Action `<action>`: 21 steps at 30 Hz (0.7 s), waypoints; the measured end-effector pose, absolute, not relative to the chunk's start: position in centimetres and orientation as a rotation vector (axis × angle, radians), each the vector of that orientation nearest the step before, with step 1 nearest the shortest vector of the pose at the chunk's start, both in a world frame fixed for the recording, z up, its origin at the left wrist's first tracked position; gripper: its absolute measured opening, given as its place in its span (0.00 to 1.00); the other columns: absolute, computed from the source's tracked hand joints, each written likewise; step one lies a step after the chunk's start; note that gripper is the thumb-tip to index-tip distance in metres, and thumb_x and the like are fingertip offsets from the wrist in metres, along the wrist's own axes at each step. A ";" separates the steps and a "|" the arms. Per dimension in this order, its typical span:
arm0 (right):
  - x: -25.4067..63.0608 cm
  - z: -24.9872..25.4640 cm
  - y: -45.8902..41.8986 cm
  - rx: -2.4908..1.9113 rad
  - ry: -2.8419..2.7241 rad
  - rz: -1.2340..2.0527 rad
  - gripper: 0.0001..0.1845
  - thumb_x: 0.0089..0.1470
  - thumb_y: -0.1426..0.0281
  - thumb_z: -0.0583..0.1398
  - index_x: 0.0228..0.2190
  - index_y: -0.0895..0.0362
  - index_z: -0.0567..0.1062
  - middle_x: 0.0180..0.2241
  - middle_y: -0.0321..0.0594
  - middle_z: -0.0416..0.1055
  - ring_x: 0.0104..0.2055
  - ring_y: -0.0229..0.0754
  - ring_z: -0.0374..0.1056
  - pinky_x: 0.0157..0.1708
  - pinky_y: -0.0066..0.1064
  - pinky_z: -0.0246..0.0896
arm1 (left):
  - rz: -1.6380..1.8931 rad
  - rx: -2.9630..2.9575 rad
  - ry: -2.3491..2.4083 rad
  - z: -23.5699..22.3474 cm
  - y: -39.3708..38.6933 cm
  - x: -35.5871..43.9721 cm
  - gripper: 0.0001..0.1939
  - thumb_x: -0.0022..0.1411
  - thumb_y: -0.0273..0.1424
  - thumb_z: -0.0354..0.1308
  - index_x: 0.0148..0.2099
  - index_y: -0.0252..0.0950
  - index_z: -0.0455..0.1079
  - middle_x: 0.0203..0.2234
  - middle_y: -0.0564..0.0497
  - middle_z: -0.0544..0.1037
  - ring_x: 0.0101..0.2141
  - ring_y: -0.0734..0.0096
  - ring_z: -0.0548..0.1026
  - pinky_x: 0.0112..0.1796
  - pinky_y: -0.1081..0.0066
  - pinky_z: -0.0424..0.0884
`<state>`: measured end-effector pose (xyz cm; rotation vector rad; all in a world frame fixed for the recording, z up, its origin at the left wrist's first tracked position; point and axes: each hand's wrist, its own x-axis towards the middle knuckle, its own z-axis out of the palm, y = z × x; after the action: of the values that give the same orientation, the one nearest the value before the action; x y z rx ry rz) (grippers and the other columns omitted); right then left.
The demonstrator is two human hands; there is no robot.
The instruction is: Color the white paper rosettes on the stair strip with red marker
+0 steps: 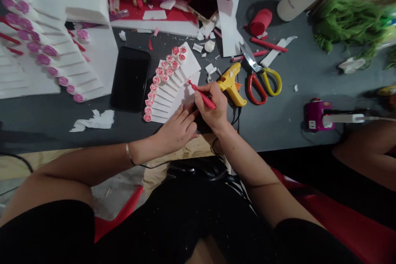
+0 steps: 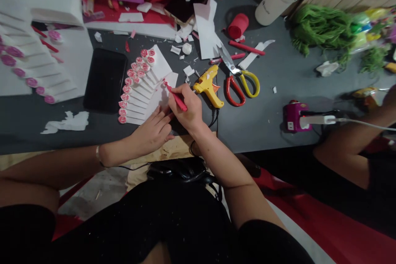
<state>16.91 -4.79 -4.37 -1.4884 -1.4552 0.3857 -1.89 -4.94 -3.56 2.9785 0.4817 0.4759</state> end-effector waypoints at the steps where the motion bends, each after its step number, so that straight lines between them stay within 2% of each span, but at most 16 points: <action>1: 16.9 -4.4 -4.8 -1.492 -1.460 0.388 0.05 0.68 0.63 0.59 0.40 0.51 0.72 0.34 0.34 0.77 0.35 0.35 0.73 0.38 0.31 0.73 | 0.475 2.976 0.479 -3.6 -4.9 -1.9 0.18 0.81 0.39 0.50 0.46 0.32 0.74 0.59 0.33 0.81 0.63 0.45 0.78 0.65 0.39 0.75; 9: 17.0 -4.3 -4.7 -1.474 -1.479 0.335 0.05 0.68 0.64 0.59 0.40 0.52 0.72 0.33 0.33 0.77 0.33 0.35 0.73 0.36 0.30 0.71 | 0.540 2.867 0.454 -3.9 -5.0 -1.9 0.17 0.80 0.37 0.52 0.48 0.28 0.75 0.59 0.27 0.80 0.66 0.43 0.76 0.68 0.38 0.70; 18: 17.0 -4.4 -4.7 -1.479 -1.464 0.374 0.06 0.68 0.62 0.60 0.39 0.52 0.72 0.33 0.34 0.76 0.33 0.36 0.73 0.36 0.32 0.72 | 0.493 2.754 0.467 -4.0 -5.0 -2.1 0.14 0.79 0.36 0.54 0.50 0.31 0.75 0.61 0.29 0.79 0.68 0.45 0.74 0.72 0.36 0.64; 21: 17.1 -4.4 -4.6 -1.485 -1.456 0.376 0.06 0.68 0.63 0.60 0.40 0.51 0.72 0.34 0.34 0.76 0.34 0.36 0.73 0.37 0.32 0.73 | 0.494 2.798 0.463 -3.8 -5.0 -2.1 0.15 0.80 0.36 0.53 0.49 0.30 0.75 0.61 0.28 0.79 0.67 0.43 0.74 0.70 0.35 0.67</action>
<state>17.06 -4.61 -4.35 -1.4853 -1.4564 0.3763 -2.06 -4.98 -3.78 2.7985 0.4628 0.4942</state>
